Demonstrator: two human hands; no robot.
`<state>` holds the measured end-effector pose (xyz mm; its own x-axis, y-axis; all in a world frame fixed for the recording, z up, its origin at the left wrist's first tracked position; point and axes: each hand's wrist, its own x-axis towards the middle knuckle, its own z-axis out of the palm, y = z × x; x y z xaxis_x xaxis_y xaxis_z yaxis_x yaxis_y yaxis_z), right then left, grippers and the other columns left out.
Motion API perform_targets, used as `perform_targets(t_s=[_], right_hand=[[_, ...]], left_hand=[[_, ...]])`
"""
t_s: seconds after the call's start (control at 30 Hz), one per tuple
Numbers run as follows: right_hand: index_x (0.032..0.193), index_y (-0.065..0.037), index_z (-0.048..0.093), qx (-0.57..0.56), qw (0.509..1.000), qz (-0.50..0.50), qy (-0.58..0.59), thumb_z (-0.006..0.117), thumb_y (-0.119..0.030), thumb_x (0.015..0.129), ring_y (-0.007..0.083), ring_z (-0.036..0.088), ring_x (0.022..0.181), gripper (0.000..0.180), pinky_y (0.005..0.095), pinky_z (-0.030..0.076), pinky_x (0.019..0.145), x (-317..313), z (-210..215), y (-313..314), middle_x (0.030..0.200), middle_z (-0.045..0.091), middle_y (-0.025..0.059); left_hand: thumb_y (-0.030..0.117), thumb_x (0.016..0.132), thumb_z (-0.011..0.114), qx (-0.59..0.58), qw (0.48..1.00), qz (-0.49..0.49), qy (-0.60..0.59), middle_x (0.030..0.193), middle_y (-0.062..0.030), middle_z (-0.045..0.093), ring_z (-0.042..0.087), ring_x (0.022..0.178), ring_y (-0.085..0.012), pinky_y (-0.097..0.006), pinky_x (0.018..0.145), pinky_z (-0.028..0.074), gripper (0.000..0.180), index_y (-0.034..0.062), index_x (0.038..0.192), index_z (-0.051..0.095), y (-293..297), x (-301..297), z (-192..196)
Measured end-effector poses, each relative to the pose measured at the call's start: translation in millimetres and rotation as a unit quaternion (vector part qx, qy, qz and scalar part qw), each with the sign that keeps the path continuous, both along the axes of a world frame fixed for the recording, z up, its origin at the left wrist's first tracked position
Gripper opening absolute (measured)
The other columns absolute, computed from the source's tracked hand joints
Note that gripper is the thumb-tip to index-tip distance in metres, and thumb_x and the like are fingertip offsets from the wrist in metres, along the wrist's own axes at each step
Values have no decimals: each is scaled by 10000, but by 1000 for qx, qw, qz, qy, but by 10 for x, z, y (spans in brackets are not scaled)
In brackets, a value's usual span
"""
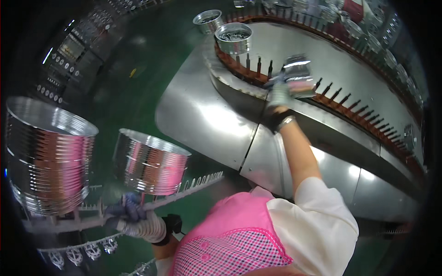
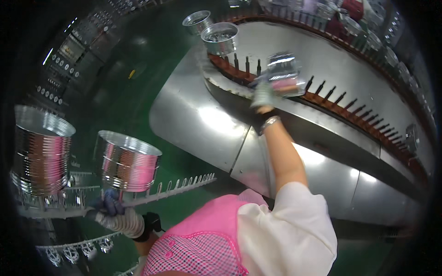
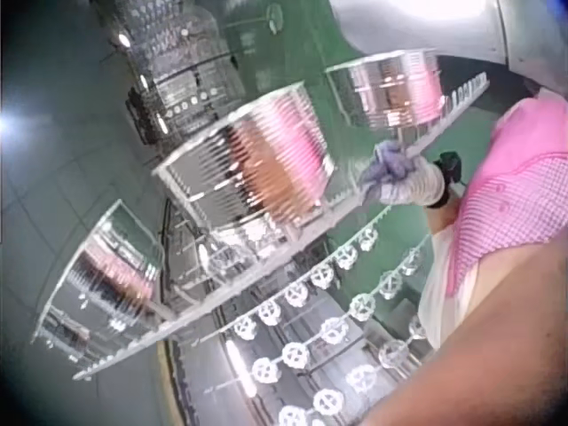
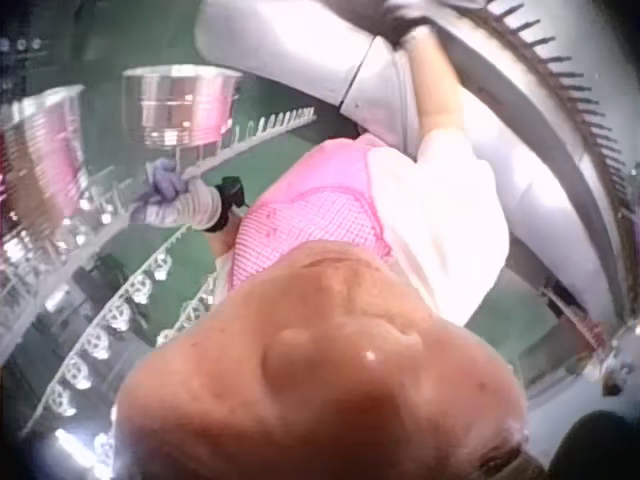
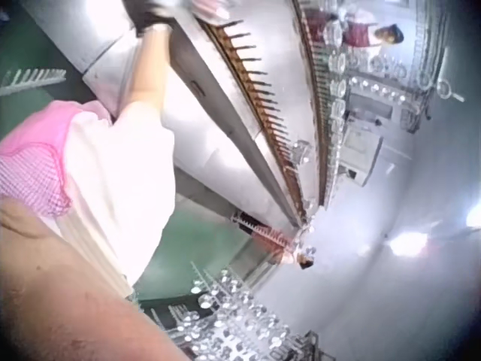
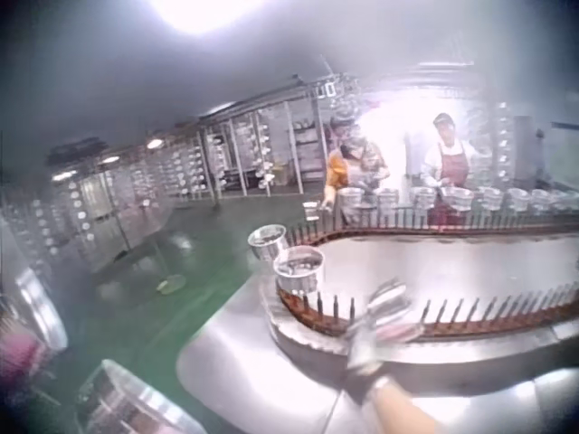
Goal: Loading metallic wheel rims or hubcaps onto a rotating industrial conveyor system.
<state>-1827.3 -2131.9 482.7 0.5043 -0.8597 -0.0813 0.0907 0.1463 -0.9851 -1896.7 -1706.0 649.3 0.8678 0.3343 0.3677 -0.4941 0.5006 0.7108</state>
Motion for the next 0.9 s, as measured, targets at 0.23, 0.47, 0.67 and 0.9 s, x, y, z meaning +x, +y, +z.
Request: perform_targets(t_s=[0.23,0.47,0.67,0.9], right_hand=[[933,-85,592,-388,838,-3,383,458,-284,820,260,559,697,266,343,436,657,616,-415,-1438,698,611,72],[913,-58,555,-200,971,-14,133,450,-283,831,199,535,551,262,320,412,540,900,-210,-956,662,596,99],[1294,-65,274,-470,834,-35,287,463,-217,807,391,502,979,543,439,414,784,917,-135,-497,1222,426,212],[1005,34,526,-402,886,-91,213,447,-288,832,345,576,782,374,394,464,693,165,-19,26,918,578,239]], left_hand=[[450,840,470,-118,964,225,73,412,41,233,189,348,-36,-146,397,247,426,126,570,405,-229,-47,-125],[479,834,461,-128,949,269,102,424,11,367,202,337,-34,-140,394,253,433,102,620,475,-257,-81,-99],[347,879,416,-43,972,225,52,600,3,463,499,481,-82,-186,461,478,303,58,842,501,12,-447,-239],[380,835,511,-82,989,-107,-59,411,38,224,219,333,-48,-190,369,264,388,75,611,424,-28,-867,-301]])
